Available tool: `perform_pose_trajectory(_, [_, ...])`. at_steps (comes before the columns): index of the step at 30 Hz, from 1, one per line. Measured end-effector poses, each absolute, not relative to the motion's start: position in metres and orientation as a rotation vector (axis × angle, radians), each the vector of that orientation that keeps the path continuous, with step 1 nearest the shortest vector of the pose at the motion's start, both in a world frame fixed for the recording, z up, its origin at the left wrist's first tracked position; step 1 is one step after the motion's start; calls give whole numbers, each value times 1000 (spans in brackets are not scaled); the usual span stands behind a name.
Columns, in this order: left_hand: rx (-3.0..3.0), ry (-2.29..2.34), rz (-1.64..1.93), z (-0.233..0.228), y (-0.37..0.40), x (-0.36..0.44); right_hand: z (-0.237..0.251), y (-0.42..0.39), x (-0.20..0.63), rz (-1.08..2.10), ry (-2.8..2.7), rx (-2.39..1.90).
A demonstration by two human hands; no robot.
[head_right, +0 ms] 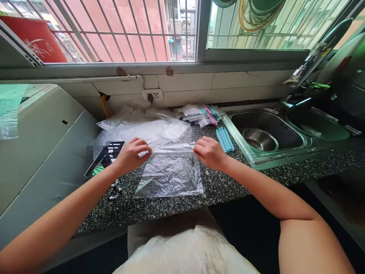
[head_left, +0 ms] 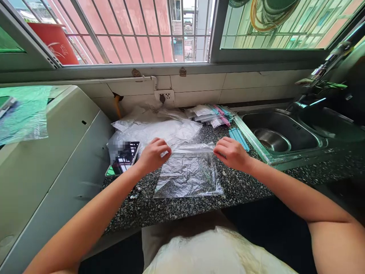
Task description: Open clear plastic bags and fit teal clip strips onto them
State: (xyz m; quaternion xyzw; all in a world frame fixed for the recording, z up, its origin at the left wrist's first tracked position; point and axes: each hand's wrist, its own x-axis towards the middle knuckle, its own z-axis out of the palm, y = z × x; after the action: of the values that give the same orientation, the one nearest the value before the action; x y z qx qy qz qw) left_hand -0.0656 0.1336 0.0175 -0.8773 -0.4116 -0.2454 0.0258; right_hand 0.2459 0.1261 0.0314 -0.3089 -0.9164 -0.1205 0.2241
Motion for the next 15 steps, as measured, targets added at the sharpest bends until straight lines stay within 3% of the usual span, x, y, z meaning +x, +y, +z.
perform_pose_trajectory(7, [-2695,-1101,-613,1,68,-71,10,60,242,-259,-2570,-776])
perform_pose_trajectory(15, [-2748,-1013,-446,-26,37,-69,-21,38,246,-245,-2658,-886])
